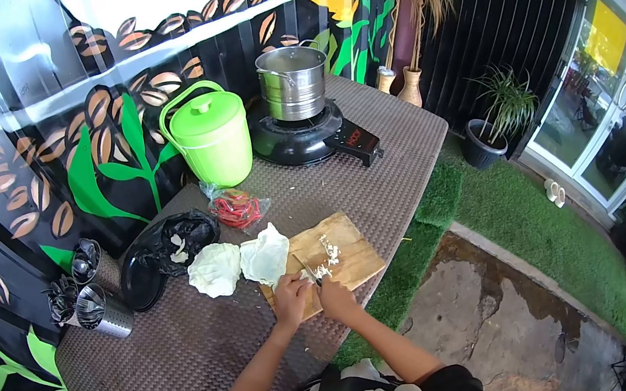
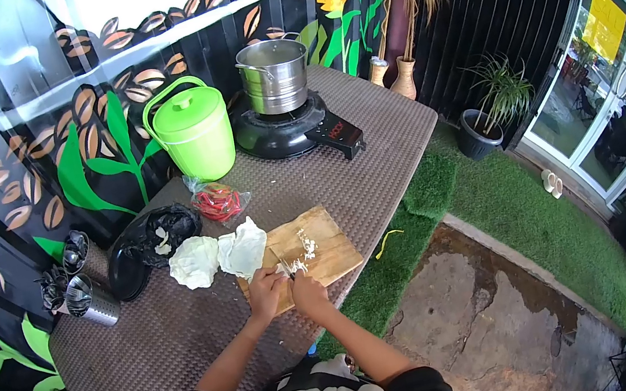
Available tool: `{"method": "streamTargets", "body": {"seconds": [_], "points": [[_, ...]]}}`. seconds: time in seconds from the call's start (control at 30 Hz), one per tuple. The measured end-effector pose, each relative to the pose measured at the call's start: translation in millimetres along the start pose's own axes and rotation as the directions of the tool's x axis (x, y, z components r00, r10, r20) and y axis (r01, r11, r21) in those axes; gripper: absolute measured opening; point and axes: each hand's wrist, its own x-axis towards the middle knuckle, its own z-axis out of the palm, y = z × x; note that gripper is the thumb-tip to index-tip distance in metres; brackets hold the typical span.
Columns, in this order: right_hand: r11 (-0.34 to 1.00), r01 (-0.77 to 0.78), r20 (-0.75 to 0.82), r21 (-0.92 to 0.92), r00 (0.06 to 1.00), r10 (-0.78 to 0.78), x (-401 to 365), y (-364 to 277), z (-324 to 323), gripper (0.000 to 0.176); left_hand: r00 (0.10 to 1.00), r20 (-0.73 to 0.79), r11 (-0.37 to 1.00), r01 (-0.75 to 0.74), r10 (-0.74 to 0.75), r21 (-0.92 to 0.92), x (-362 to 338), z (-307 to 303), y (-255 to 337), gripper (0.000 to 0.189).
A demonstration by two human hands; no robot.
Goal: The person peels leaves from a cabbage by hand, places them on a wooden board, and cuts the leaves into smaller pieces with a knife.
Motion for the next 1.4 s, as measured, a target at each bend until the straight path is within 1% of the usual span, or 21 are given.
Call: {"method": "streamTargets", "body": {"seconds": [0.03,0.1,0.23,0.3,0.37,0.43,0.53,0.6,0.63,0.67,0.73,0.77,0.83,0.97,1.07,1.13,1.17,1.27,1.33,1.37,1.4], "points": [[1.000,-0.002,-0.003,0.001,1.000,0.002,4,4,-5,0.038,1.000,0.003,1.000,0.000,0.000,0.003,0,0,0,0.011],[0.996,0.019,0.148,0.091,0.988,-0.032,9,12,-13,0.038,1.000,0.001,1.000,0.021,-0.021,-0.017,-1,1,-1,0.011],[0.997,-0.006,0.073,0.082,0.997,0.000,-14,11,4,0.038,0.999,0.009,0.998,0.042,-0.042,-0.051,-1,2,-5,0.012],[0.992,-0.090,-0.046,0.084,0.995,0.094,-25,2,15,0.038,0.999,-0.003,0.998,0.033,-0.033,-0.060,-1,3,-6,0.012],[0.994,-0.096,-0.032,0.053,0.995,0.098,-22,-2,18,0.039,1.000,-0.012,0.997,0.023,-0.024,-0.067,-2,3,-6,0.012],[0.994,-0.103,-0.021,0.027,0.994,0.104,-15,-5,14,0.039,0.999,0.023,0.998,0.042,-0.041,-0.052,-2,0,-4,0.012],[0.998,-0.053,0.007,-0.019,0.999,0.053,4,3,-1,0.040,0.997,0.014,0.994,0.076,-0.075,-0.079,-2,1,-1,0.012],[0.998,0.048,0.127,0.043,0.991,-0.053,15,14,-11,0.043,0.998,0.002,0.997,0.059,-0.059,-0.053,-1,2,-2,0.012],[0.971,-0.143,0.272,0.189,0.958,0.088,0,-6,-41,0.044,0.999,-0.005,0.999,0.045,-0.045,-0.028,-1,2,-1,0.012],[0.972,-0.142,0.272,0.186,0.958,0.088,1,-1,-35,0.044,0.999,-0.007,0.999,0.046,-0.046,-0.029,-1,1,-1,0.012],[0.988,0.003,0.149,0.157,0.989,-0.026,-2,13,-17,0.037,1.000,0.017,0.999,0.025,-0.024,-0.046,2,-3,1,0.012],[0.988,0.004,0.148,0.156,0.989,-0.027,-8,16,-7,0.037,1.000,0.016,0.999,0.024,-0.024,-0.046,3,-3,2,0.012],[0.994,-0.063,0.002,0.092,0.998,0.063,-18,6,10,0.037,0.997,0.008,0.992,0.079,-0.078,-0.099,2,-2,2,0.012],[0.994,-0.097,-0.018,0.051,0.995,0.098,-20,-6,13,0.036,0.996,0.008,0.987,0.084,-0.083,-0.138,3,-1,-4,0.012],[0.999,-0.050,-0.041,0.005,0.998,0.050,-6,-4,10,0.036,0.995,0.023,0.986,0.103,-0.101,-0.131,1,-3,-1,0.013],[1.000,-0.018,0.063,-0.013,0.998,0.019,0,-2,-7,0.039,0.990,0.019,0.975,0.140,-0.138,-0.175,-1,-2,0,0.012],[1.000,-0.009,0.113,0.018,0.994,0.007,8,6,-6,0.040,0.991,0.015,0.975,0.137,-0.136,-0.174,-1,-2,0,0.012],[0.999,0.013,0.129,0.043,0.991,-0.019,-6,4,-18,0.041,0.991,-0.004,0.983,0.129,-0.131,-0.130,0,1,-4,0.012],[0.997,-0.012,0.089,0.073,0.996,0.005,-15,3,-2,0.040,0.988,0.010,0.978,0.156,-0.156,-0.137,0,-1,-1,0.012],[0.995,-0.063,0.052,0.074,0.997,0.059,-22,0,4,0.039,0.987,0.010,0.977,0.159,-0.159,-0.139,1,-1,-1,0.012],[0.991,-0.113,0.018,0.076,0.994,0.112,-26,-3,8,0.038,0.993,0.005,0.984,0.121,-0.121,-0.129,2,-1,-1,0.012]]}}
